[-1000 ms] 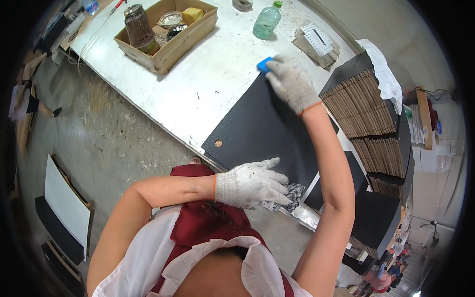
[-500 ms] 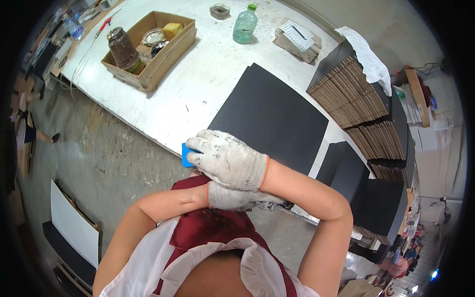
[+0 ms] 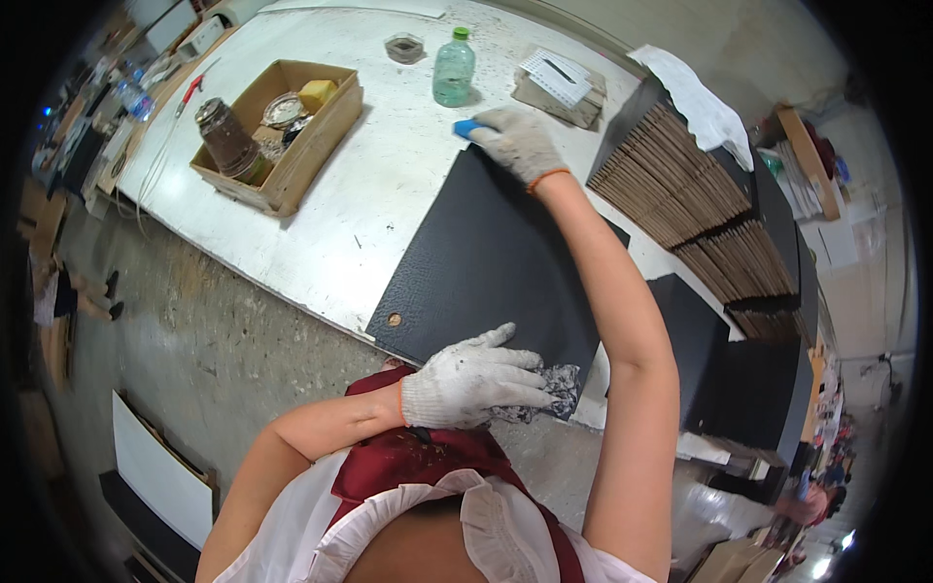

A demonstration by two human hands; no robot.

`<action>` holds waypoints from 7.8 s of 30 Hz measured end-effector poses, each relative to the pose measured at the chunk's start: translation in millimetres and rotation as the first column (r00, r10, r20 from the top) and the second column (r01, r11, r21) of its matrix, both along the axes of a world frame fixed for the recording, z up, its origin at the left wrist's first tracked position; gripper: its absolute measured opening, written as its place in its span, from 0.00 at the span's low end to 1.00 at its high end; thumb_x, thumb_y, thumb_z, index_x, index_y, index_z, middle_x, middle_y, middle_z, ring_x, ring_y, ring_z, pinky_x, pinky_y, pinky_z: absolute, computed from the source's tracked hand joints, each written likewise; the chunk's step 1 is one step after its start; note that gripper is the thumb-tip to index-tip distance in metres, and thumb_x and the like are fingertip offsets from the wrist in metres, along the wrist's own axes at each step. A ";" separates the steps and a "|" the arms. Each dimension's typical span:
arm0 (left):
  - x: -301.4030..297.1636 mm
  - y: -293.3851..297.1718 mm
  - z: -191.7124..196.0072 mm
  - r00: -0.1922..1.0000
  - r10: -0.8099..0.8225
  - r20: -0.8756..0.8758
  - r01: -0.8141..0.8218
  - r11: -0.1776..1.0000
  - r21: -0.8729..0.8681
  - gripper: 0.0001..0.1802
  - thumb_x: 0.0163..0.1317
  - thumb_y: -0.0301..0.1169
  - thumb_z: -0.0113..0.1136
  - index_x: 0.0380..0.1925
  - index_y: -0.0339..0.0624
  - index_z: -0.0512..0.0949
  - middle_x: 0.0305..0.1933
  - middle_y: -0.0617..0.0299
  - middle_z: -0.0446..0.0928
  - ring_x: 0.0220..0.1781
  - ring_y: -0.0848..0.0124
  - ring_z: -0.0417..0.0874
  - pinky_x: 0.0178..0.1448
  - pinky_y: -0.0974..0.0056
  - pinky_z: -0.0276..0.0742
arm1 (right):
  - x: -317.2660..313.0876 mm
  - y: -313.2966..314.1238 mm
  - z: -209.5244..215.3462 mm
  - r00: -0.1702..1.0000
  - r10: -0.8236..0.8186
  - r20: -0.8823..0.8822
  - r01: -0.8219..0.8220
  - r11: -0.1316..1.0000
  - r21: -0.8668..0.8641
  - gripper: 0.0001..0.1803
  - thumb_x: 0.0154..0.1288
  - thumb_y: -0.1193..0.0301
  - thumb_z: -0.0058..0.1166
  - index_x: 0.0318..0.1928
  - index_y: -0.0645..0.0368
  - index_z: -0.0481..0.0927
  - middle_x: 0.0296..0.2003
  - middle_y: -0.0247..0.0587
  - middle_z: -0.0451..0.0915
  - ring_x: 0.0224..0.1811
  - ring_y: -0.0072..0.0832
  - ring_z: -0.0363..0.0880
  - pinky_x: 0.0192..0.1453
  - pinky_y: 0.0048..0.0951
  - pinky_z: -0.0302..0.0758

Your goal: The person wipes the surface of several black wooden panels with a cloth and a blue sponge-like tool, handling each panel one at a time and placing them on a stack.

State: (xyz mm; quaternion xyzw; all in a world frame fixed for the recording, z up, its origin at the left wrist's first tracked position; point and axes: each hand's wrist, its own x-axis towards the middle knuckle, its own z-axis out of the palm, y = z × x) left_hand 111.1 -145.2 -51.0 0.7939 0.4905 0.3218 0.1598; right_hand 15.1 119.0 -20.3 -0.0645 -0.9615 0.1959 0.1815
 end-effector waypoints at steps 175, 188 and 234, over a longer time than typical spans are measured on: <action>-166.7 60.9 -28.1 0.324 0.510 0.797 -0.374 0.843 -0.387 0.27 0.61 0.26 0.62 0.60 0.31 0.70 0.53 0.57 0.79 0.51 0.72 0.79 0.57 0.70 0.74 | 235.2 -150.8 -29.9 0.544 -0.813 -0.207 0.765 0.582 -0.275 0.21 0.69 0.67 0.48 0.60 0.63 0.72 0.58 0.56 0.71 0.60 0.48 0.70 0.66 0.41 0.66; -53.1 -119.3 -0.5 0.611 0.551 0.568 -0.397 0.835 -0.382 0.42 0.53 0.28 0.66 0.68 0.37 0.60 0.70 0.40 0.59 0.72 0.53 0.61 0.71 0.57 0.60 | 234.7 -153.9 -26.9 0.544 -0.814 -0.206 0.764 0.581 -0.279 0.23 0.70 0.67 0.48 0.62 0.64 0.68 0.58 0.57 0.71 0.60 0.48 0.70 0.64 0.41 0.67; 155.9 227.2 -39.2 0.342 0.663 0.666 0.530 0.449 -0.719 0.19 0.67 0.21 0.46 0.58 0.37 0.69 0.53 0.56 0.77 0.49 0.66 0.82 0.54 0.64 0.81 | 604.9 72.4 -113.8 0.200 -0.921 -0.336 -0.208 0.295 -0.933 0.27 0.71 0.69 0.48 0.63 0.74 0.64 0.58 0.52 0.72 0.60 0.37 0.74 0.67 0.38 0.71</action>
